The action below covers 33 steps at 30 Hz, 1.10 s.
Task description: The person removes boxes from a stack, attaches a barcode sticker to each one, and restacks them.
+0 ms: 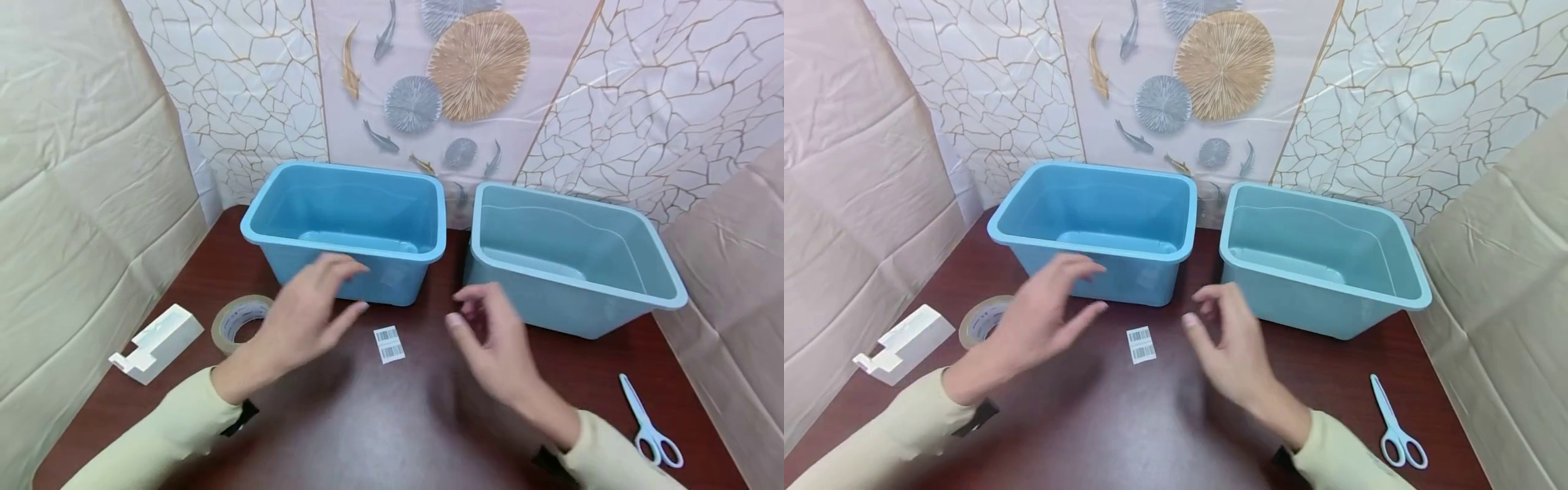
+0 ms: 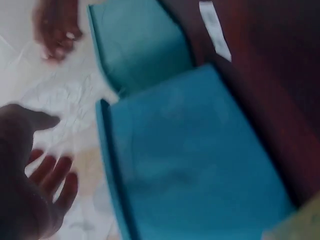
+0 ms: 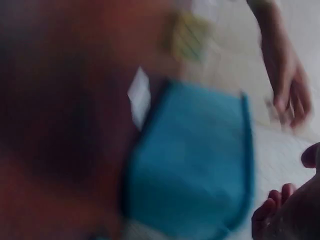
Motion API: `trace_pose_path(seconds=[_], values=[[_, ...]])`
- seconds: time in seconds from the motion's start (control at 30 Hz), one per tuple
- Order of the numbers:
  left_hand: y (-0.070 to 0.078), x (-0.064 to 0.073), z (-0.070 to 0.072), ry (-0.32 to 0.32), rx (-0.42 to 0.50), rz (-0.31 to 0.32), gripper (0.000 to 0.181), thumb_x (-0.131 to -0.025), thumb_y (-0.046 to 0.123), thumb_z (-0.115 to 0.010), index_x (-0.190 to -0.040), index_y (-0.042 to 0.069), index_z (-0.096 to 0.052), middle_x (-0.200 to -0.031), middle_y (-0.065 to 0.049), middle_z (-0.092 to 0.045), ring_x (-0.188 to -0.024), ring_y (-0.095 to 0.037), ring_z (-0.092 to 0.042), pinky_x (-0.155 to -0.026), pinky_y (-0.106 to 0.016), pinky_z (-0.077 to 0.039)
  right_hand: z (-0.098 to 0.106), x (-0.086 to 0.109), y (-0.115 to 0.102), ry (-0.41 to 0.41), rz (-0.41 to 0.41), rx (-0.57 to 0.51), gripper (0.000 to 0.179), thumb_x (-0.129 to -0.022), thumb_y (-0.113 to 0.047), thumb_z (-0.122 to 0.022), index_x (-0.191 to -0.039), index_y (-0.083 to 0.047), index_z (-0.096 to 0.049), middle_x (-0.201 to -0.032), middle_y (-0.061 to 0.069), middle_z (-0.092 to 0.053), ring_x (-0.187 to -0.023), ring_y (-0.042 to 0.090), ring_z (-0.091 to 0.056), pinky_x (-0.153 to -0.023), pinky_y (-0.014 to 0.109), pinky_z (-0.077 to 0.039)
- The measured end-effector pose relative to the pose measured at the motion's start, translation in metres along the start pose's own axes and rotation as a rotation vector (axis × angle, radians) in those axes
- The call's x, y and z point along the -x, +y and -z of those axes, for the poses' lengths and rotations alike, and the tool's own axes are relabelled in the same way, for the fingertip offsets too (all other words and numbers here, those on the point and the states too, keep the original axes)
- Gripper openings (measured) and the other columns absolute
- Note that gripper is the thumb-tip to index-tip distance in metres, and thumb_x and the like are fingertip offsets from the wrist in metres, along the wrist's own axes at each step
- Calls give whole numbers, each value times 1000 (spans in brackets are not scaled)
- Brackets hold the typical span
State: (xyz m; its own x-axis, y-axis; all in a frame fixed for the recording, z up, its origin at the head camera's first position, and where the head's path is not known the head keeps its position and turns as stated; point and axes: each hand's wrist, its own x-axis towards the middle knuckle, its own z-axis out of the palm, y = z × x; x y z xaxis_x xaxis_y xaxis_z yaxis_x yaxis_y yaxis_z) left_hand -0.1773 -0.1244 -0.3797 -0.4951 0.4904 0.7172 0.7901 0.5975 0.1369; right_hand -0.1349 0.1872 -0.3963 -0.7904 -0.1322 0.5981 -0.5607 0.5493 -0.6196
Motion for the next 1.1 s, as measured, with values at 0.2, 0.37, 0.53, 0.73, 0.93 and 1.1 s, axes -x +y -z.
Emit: trace_pose_path(seconds=[0.2,0.37,0.53,0.73,0.93,1.1], values=[[6,9,-43,-460,-54,65,42,-93,22,-82,-132,15,-68,-118,0,-72,-100,-18,-70,-84,-38,-58,-58,10,10,-427,-383,58,35,-92,-24,-81,-121,-15,-64,-97,4,-62,-78,15,-56,-69,27,-46],[5,21,-77,-723,-139,260,54,-87,37,-88,-128,9,-69,-113,-7,-71,-94,-22,-71,-76,-41,-60,-82,8,25,-581,-510,120,43,-85,-28,-88,-114,-7,-65,-95,3,-64,-77,11,-54,-70,27,-44],[6,22,-97,-741,-156,269,52,-81,37,-92,-118,8,-71,-106,-7,-68,-92,-22,-69,-73,-40,-59,-92,6,36,-602,-407,283,49,-79,-31,-94,-109,-8,-63,-93,3,-63,-78,13,-56,-68,30,-47],[6,15,-105,-745,-142,294,48,-77,39,-95,-107,10,-71,-99,-5,-66,-83,-20,-66,-67,-37,-57,-95,2,41,-605,-377,326,44,-79,-31,-95,-101,-12,-62,-90,1,-63,-77,14,-57,-66,31,-46],[3,13,-102,-763,-70,329,38,-80,35,-94,-101,13,-71,-96,-2,-66,-82,-18,-64,-67,-37,-57,-92,-2,46,-609,-349,307,36,-81,-27,-93,-100,-14,-65,-91,2,-65,-80,14,-60,-66,32,-47],[0,17,-99,-752,-50,302,20,-83,29,-91,-85,22,-73,-91,3,-65,-79,-15,-62,-65,-35,-54,-89,-8,53,-634,-320,284,29,-83,-22,-92,-99,-16,-68,-92,3,-66,-81,14,-60,-68,31,-47]])
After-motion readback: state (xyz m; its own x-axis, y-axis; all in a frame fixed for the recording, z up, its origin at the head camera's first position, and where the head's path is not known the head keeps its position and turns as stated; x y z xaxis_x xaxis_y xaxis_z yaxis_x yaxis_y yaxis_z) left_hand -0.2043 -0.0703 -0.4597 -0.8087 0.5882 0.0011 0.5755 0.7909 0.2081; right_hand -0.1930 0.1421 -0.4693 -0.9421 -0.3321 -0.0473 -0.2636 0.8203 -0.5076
